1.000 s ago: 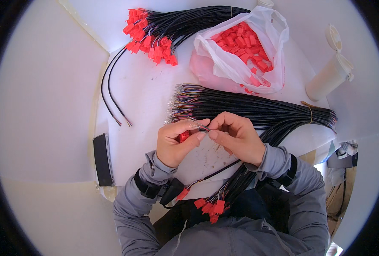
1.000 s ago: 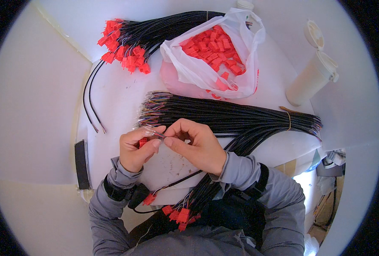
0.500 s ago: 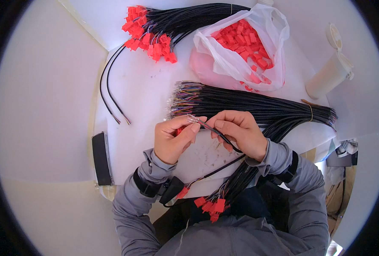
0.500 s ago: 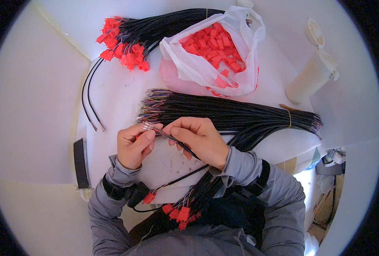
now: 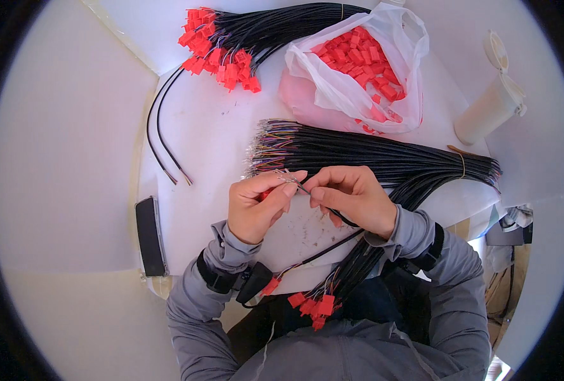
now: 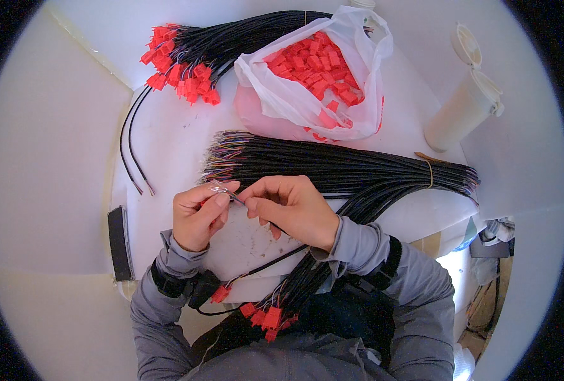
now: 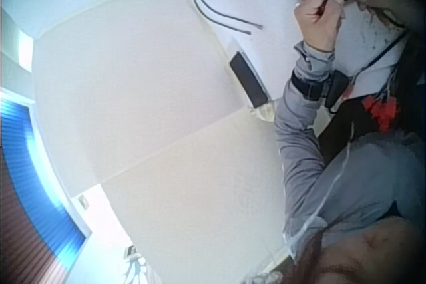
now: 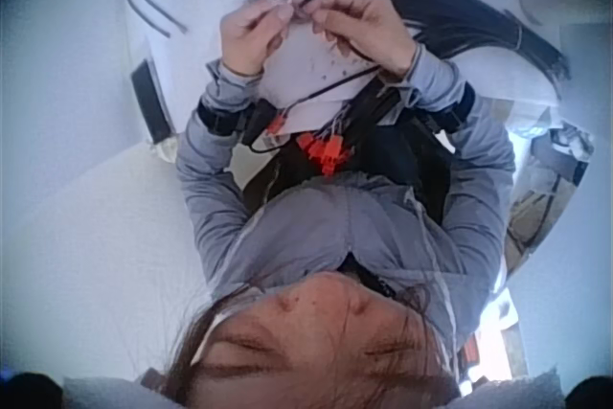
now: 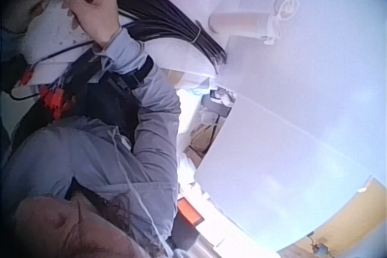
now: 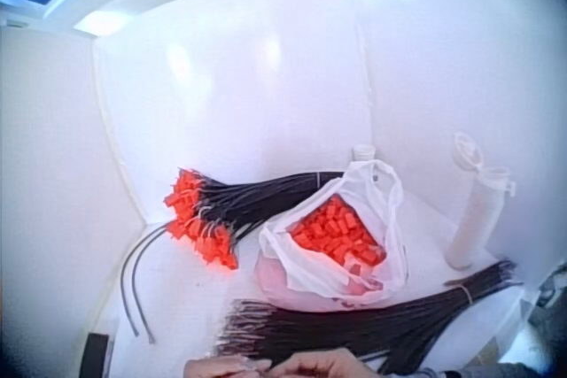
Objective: Inserting individual wires into a red plastic connector housing to assemble a wire harness.
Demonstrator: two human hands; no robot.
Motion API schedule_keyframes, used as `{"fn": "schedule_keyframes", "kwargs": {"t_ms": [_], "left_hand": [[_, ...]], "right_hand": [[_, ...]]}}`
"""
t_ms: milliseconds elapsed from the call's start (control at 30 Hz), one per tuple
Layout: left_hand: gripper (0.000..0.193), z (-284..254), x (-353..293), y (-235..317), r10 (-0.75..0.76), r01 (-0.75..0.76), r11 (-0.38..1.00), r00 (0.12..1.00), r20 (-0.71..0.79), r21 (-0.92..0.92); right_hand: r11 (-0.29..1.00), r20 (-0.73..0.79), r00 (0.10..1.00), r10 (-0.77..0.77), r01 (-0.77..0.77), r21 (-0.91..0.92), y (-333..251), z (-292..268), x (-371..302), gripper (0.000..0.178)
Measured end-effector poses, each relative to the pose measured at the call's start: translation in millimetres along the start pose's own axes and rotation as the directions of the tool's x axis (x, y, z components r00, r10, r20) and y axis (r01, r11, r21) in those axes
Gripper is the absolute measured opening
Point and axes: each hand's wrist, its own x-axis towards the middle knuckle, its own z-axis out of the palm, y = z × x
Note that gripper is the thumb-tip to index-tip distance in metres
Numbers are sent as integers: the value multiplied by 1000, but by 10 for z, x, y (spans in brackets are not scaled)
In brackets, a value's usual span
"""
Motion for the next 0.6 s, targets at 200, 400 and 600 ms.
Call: {"fn": "schedule_keyframes", "kwargs": {"t_ms": [200,400,600], "left_hand": [[21,7,3,20,-40,40,999,999,-9,0],[14,-3,21,-45,113,-113,992,993,17,46],[9,31,2,-16,106,-104,993,994,-25,46]], "right_hand": [[991,-54,997,-61,55,-119,2,36,-7,12],[862,-109,932,-346,270,-429,55,57,-5,7],[761,-91,874,-477,359,-540,65,66,9,10]]}}
